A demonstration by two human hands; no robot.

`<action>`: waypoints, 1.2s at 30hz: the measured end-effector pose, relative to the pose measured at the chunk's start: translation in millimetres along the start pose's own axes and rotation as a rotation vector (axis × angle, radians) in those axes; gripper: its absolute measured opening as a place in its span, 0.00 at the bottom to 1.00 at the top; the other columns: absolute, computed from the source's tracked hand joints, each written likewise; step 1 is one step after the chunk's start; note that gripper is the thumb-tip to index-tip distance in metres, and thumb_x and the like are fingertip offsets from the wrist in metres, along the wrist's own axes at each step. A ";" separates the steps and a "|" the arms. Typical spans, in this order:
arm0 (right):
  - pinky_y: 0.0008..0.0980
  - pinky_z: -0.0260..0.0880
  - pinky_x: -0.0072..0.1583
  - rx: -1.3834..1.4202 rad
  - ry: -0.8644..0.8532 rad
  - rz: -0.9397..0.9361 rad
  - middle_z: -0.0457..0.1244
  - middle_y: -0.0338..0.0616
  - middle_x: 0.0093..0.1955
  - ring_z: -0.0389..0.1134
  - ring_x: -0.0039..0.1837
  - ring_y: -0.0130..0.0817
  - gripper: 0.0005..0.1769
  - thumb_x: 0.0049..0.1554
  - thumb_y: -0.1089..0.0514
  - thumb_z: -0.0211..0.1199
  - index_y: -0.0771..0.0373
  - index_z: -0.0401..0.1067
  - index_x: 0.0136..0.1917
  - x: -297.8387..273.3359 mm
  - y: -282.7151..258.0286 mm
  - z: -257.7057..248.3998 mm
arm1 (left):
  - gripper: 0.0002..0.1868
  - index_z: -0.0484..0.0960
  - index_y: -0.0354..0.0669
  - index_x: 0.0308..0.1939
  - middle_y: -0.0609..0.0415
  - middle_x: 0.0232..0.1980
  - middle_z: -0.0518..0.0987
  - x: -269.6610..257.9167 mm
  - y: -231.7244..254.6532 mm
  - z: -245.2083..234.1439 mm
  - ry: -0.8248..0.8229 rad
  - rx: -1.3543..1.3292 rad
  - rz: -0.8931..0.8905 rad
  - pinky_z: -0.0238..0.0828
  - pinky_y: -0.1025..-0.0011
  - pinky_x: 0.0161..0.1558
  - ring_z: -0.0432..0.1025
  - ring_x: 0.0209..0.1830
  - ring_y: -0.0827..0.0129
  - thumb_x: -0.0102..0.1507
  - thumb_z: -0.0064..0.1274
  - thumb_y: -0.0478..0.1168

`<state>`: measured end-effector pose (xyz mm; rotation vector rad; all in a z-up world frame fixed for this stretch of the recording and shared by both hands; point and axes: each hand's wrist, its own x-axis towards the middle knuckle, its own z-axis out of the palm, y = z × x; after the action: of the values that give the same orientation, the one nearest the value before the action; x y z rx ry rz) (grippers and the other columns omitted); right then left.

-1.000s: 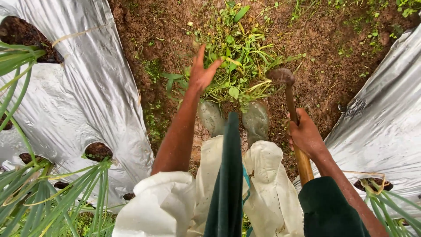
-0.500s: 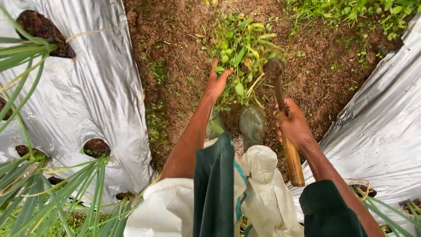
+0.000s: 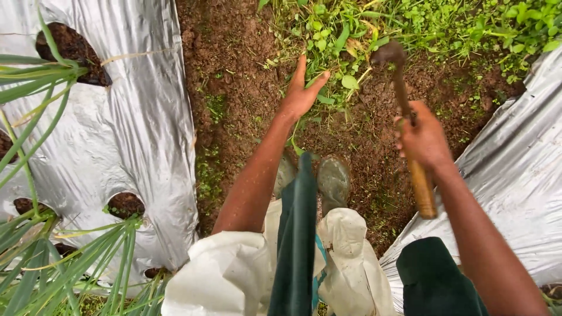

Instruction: The person uses a sickle to cut weeds growing between rows of crops covered with white plastic mulch. They gather the cut weeds by hand, walk along the row, and continue cutting and collecting weeds throughout the garden.

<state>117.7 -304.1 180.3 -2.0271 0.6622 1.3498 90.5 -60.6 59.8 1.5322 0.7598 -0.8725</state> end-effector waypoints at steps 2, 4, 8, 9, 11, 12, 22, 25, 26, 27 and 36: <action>0.33 0.67 0.37 -0.014 0.081 -0.031 0.61 0.45 0.47 0.61 0.38 0.35 0.08 0.72 0.64 0.47 0.57 0.61 0.63 -12.0 -9.3 -19.5 | 0.54 0.35 0.58 0.80 0.47 0.82 0.48 2.8 -11.2 -10.5 -0.010 -0.067 0.020 0.48 0.35 0.70 0.52 0.77 0.50 0.59 0.45 0.67; 0.33 0.68 0.35 -0.027 0.165 -0.058 0.62 0.47 0.50 0.62 0.37 0.36 0.10 0.72 0.67 0.46 0.57 0.60 0.64 -12.0 -9.3 -38.6 | 0.52 0.38 0.58 0.81 0.44 0.77 0.63 -1.1 -17.1 -19.2 -0.025 -0.134 0.040 0.61 0.37 0.67 0.68 0.69 0.52 0.60 0.48 0.63; 0.33 0.67 0.35 0.159 0.238 -0.391 0.59 0.46 0.48 0.61 0.39 0.35 0.10 0.78 0.61 0.41 0.61 0.53 0.72 20.3 -7.9 -58.8 | 0.41 0.57 0.66 0.76 0.50 0.79 0.60 -9.6 -36.4 -23.0 0.444 -0.036 -0.008 0.57 0.34 0.67 0.60 0.75 0.52 0.61 0.48 0.65; 0.34 0.69 0.37 0.192 0.222 -0.450 0.58 0.48 0.46 0.62 0.40 0.36 0.14 0.79 0.58 0.40 0.62 0.52 0.75 30.6 -11.2 -58.6 | 0.42 0.59 0.69 0.75 0.46 0.77 0.59 -8.2 -46.5 -21.6 0.663 -0.021 -0.056 0.54 0.32 0.68 0.56 0.76 0.52 0.59 0.51 0.67; 0.29 0.69 0.36 0.222 0.267 -0.390 0.59 0.43 0.47 0.62 0.40 0.32 0.13 0.78 0.57 0.42 0.56 0.56 0.73 74.7 -15.2 -43.9 | 0.46 0.54 0.74 0.76 0.47 0.80 0.52 -6.9 -64.9 -13.4 0.689 -0.023 -0.190 0.52 0.29 0.67 0.49 0.78 0.48 0.54 0.43 0.74; 0.24 0.69 0.36 0.245 0.321 -0.331 0.59 0.38 0.48 0.62 0.41 0.27 0.12 0.76 0.55 0.45 0.50 0.60 0.71 97.2 -15.9 -36.5 | 0.51 0.50 0.79 0.76 0.47 0.83 0.45 -4.8 -74.8 -8.2 0.707 -0.033 -0.318 0.51 0.26 0.65 0.41 0.81 0.44 0.50 0.35 0.81; 0.22 0.64 0.34 0.259 0.131 -0.222 0.57 0.38 0.39 0.59 0.35 0.27 0.11 0.75 0.54 0.39 0.55 0.56 0.68 123.6 26.3 77.8 | 0.57 0.38 0.59 0.82 0.29 0.82 0.27 12.0 -4.2 32.1 0.545 -0.552 -0.128 0.30 0.21 0.70 0.31 0.80 0.27 0.58 0.42 0.78; 0.22 0.58 0.28 0.336 0.119 -0.135 0.58 0.34 0.37 0.57 0.30 0.27 0.08 0.75 0.60 0.39 0.49 0.55 0.64 127.5 33.0 89.6 | 0.64 0.30 0.70 0.79 0.56 0.87 0.30 26.1 13.9 32.1 0.521 -0.556 -0.200 0.42 0.34 0.74 0.37 0.85 0.51 0.44 0.42 0.73; 0.22 0.60 0.28 0.347 0.109 -0.140 0.59 0.35 0.38 0.58 0.31 0.27 0.08 0.75 0.61 0.40 0.50 0.55 0.64 126.4 35.0 91.4 | 0.63 0.31 0.69 0.79 0.57 0.87 0.29 32.0 14.4 36.1 0.493 -0.494 -0.115 0.35 0.30 0.73 0.31 0.86 0.52 0.44 0.41 0.76; 0.23 0.62 0.29 0.358 0.099 -0.145 0.59 0.36 0.40 0.59 0.31 0.28 0.08 0.75 0.61 0.40 0.50 0.55 0.64 124.9 36.7 93.0 | 0.63 0.32 0.68 0.78 0.58 0.87 0.27 37.5 15.2 40.0 0.464 -0.431 -0.030 0.28 0.27 0.72 0.25 0.86 0.53 0.44 0.39 0.78; 0.22 0.60 0.23 0.487 0.114 -0.217 0.62 0.40 0.40 0.58 0.27 0.26 0.11 0.72 0.64 0.44 0.55 0.57 0.67 128.2 70.2 123.4 | 0.55 0.41 0.69 0.79 0.56 0.87 0.36 39.7 20.9 60.7 0.356 -0.405 -0.049 0.43 0.33 0.73 0.39 0.85 0.53 0.52 0.54 0.57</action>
<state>37.3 -273.0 9.6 -1.7267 0.7163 0.8514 121.7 -123.7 32.4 1.3184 1.1588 -0.4444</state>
